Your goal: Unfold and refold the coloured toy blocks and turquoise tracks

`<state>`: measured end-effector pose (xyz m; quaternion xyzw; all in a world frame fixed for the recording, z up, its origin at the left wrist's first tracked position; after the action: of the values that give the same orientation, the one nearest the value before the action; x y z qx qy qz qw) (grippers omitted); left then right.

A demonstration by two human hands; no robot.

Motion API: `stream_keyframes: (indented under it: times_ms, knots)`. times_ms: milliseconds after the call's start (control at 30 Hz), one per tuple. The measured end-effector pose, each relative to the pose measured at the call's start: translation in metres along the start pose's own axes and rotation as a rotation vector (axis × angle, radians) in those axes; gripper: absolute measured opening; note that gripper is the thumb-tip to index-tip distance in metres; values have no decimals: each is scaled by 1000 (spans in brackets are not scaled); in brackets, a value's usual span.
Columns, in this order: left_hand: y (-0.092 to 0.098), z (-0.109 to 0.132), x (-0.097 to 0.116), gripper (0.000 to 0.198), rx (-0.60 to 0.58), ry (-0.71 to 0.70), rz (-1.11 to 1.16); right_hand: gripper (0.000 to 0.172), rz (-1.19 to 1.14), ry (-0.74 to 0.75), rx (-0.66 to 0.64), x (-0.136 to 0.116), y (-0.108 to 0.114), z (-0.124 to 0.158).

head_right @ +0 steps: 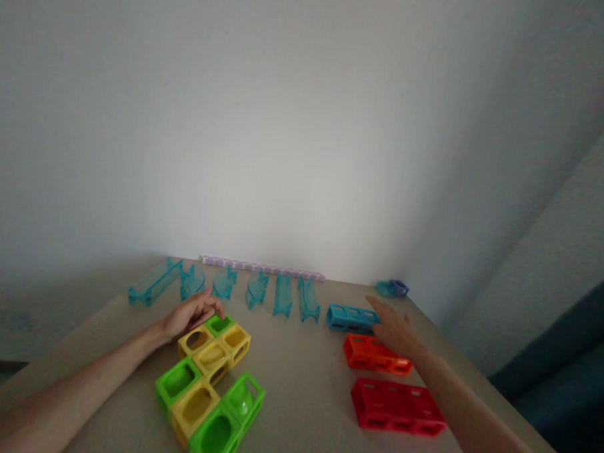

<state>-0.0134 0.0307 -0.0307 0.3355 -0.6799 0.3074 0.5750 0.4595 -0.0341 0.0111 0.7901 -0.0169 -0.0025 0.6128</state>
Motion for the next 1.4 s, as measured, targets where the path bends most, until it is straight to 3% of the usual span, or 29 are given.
stream_keyframes:
  times_ms: [133, 233, 533, 767, 933, 1133, 1200, 1300, 1400]
  knots:
    - [1, 0, -2, 63, -10, -1, 10, 56, 41, 92, -101, -38, -5, 33]
    - [1, 0, -2, 62, -14, 3, 16, 56, 57, 120, -152, -52, -8, 46]
    - [2, 0, -2, 58, -28, 7, 55, 52, 20, 159, -147, -53, -15, 41]
    - [0, 1, 1, 56, -32, 14, 57, 55, -39, 85, -222, -55, 4, 61]
    - [0, 1, -1, 58, -23, -2, 29, 55, -26, 130, -161, -50, 10, 78]
    - [3, -1, 1, 41, 137, -142, -153, 53, -21, 150, -111, -51, 10, 86]
    - [2, -1, 4, 33, 188, -134, -207, 56, -20, 129, -12, -69, 19, 87]
    - [-1, -2, 7, 30, 181, -99, -317, 54, -144, 187, 132, -123, 37, 83]
    - [-3, -2, 8, 27, 101, -111, -466, 39, -460, 254, 71, -196, 43, 67]
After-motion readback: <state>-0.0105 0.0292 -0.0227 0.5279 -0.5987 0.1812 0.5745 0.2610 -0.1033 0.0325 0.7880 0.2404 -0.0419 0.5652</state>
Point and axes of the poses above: each hand's wrist, its own z-axis away from the middle knuckle, its own y-axis out of the back of the hand, x = y × z, the point moved 1 cm from there along -z, towards the middle knuckle, and after that the axes turned 1 degree about -x, right-handed, at the moved point
